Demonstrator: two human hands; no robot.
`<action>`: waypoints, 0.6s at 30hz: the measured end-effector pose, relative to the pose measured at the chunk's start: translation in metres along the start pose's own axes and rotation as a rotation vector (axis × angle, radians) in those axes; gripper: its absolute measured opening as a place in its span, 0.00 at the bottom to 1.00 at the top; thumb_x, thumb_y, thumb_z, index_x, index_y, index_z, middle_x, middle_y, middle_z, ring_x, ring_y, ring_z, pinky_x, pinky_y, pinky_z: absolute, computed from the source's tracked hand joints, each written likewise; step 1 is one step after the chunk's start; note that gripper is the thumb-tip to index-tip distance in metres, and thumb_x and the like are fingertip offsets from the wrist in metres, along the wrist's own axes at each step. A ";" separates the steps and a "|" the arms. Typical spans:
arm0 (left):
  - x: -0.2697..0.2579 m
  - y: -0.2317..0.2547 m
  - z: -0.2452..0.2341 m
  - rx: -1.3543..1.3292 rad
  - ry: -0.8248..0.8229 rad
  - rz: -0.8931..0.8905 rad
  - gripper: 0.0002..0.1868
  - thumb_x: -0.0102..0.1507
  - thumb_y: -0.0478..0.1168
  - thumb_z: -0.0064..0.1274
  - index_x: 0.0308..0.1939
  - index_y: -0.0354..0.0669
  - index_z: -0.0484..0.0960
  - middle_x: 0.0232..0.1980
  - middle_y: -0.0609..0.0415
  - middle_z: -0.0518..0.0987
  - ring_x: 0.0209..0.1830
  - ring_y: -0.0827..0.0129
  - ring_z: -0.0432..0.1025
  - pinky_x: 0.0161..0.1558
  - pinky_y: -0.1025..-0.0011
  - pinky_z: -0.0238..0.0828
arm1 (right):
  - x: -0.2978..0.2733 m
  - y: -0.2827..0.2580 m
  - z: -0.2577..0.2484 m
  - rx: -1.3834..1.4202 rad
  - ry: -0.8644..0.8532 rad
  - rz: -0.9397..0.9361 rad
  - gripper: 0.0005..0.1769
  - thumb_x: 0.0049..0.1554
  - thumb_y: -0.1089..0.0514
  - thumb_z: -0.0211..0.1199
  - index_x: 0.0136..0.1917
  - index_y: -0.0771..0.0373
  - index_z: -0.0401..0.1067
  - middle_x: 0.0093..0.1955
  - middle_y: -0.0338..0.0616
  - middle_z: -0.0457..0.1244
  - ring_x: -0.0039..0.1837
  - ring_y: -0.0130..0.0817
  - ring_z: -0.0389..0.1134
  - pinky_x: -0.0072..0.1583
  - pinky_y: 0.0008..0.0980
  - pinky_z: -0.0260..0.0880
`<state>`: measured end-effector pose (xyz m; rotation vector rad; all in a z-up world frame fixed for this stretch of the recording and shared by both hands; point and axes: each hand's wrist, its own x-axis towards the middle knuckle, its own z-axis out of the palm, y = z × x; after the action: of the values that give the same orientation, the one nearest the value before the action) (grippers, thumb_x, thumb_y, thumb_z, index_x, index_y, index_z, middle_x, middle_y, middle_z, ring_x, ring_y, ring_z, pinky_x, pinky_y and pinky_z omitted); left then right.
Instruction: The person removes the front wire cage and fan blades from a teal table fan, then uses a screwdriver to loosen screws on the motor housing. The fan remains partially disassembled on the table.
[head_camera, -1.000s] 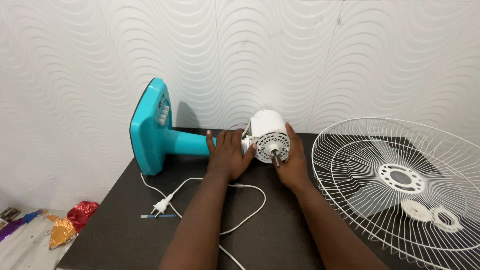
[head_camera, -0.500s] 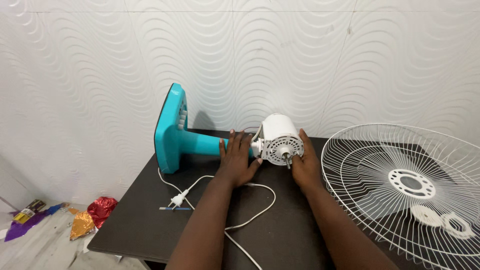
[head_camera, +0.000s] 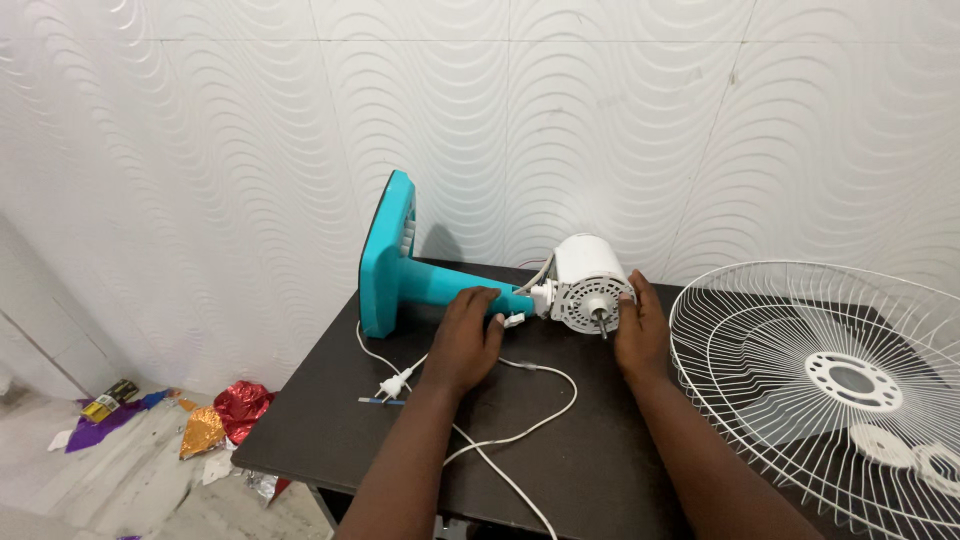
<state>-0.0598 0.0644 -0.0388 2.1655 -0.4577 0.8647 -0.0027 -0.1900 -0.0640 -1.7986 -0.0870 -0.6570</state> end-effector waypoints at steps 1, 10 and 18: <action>-0.001 0.001 -0.007 -0.003 0.012 -0.012 0.19 0.65 0.38 0.53 0.60 0.40 0.76 0.63 0.43 0.74 0.63 0.48 0.69 0.63 0.58 0.67 | 0.000 0.001 -0.001 -0.002 0.012 -0.001 0.28 0.66 0.55 0.49 0.77 0.63 0.58 0.74 0.54 0.60 0.72 0.42 0.63 0.70 0.37 0.61; -0.025 0.006 -0.060 0.075 -0.015 -0.056 0.14 0.65 0.36 0.51 0.54 0.40 0.79 0.57 0.46 0.77 0.58 0.50 0.73 0.57 0.58 0.70 | 0.013 0.017 0.003 -0.188 0.066 -0.175 0.26 0.64 0.52 0.55 0.71 0.69 0.65 0.68 0.61 0.62 0.67 0.52 0.65 0.67 0.44 0.63; -0.057 -0.006 -0.101 0.165 0.053 -0.066 0.10 0.63 0.35 0.51 0.48 0.41 0.82 0.51 0.47 0.80 0.50 0.50 0.76 0.50 0.59 0.74 | 0.009 0.004 0.015 -0.412 0.170 -0.173 0.26 0.64 0.48 0.55 0.67 0.69 0.68 0.66 0.62 0.61 0.65 0.57 0.63 0.65 0.48 0.63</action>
<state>-0.1412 0.1475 -0.0322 2.2880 -0.2954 0.9491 0.0122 -0.1805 -0.0662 -2.1349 0.0092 -1.0052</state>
